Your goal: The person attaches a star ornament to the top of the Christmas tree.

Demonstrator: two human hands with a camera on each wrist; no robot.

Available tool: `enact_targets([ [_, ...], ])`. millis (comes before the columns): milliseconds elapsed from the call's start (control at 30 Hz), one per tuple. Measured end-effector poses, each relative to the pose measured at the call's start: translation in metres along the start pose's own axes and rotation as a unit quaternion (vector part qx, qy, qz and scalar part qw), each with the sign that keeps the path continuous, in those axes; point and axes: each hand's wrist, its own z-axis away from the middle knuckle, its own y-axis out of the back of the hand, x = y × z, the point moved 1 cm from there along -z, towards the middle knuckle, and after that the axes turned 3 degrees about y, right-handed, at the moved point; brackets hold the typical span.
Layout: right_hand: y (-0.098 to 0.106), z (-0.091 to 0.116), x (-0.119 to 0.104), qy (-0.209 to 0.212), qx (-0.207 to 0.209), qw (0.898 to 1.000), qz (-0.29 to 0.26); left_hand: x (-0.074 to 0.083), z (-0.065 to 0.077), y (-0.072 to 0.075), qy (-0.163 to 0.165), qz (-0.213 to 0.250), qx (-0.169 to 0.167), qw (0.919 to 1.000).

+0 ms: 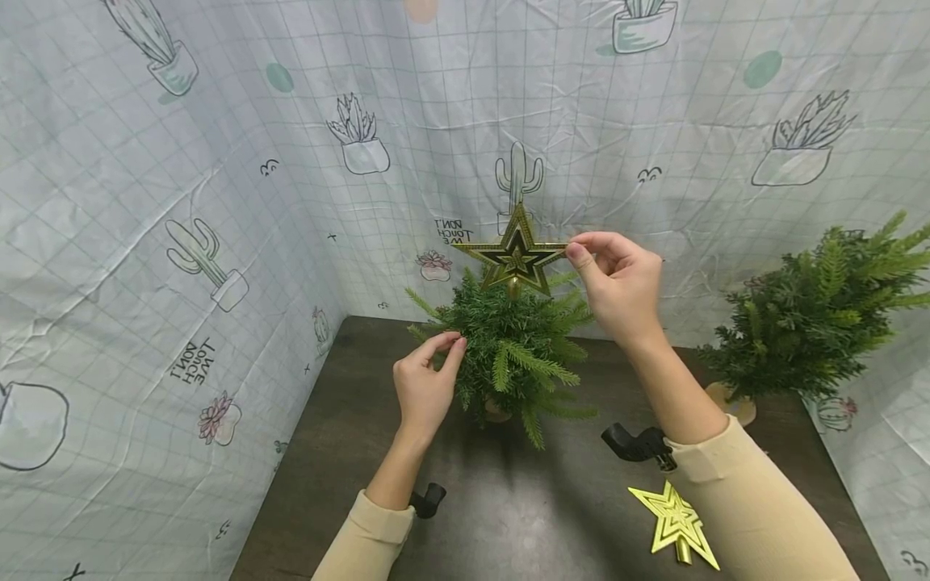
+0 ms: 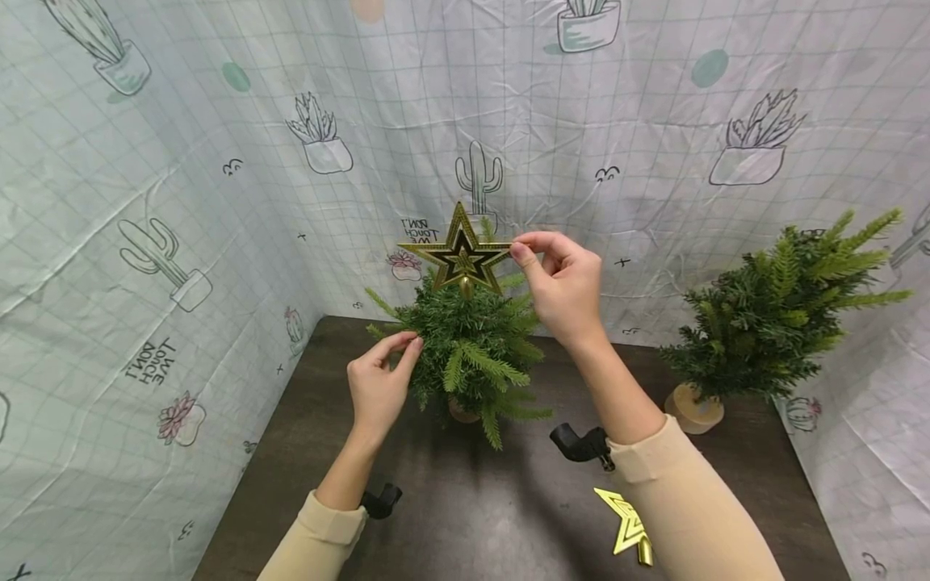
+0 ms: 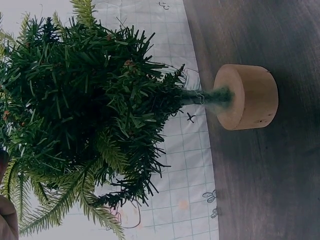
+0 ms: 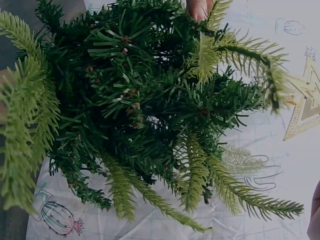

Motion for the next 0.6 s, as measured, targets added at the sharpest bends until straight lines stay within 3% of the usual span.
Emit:
enact_targets([
  [233, -0.003, 0.003, -0.001, 0.007, 0.001, 0.999, 0.034, 0.001, -0.001, 0.0, 0.003, 0.003, -0.002, 1.0],
  [467, -0.007, 0.005, -0.022, 0.016, 0.004, 0.999, 0.028, 0.0, -0.001, 0.0, 0.003, 0.006, -0.003, 1.0],
  [600, -0.007, 0.007, -0.017, 0.011, 0.005, 1.0, 0.029, -0.001, 0.0, 0.0, 0.0, 0.007, -0.001, 1.0],
])
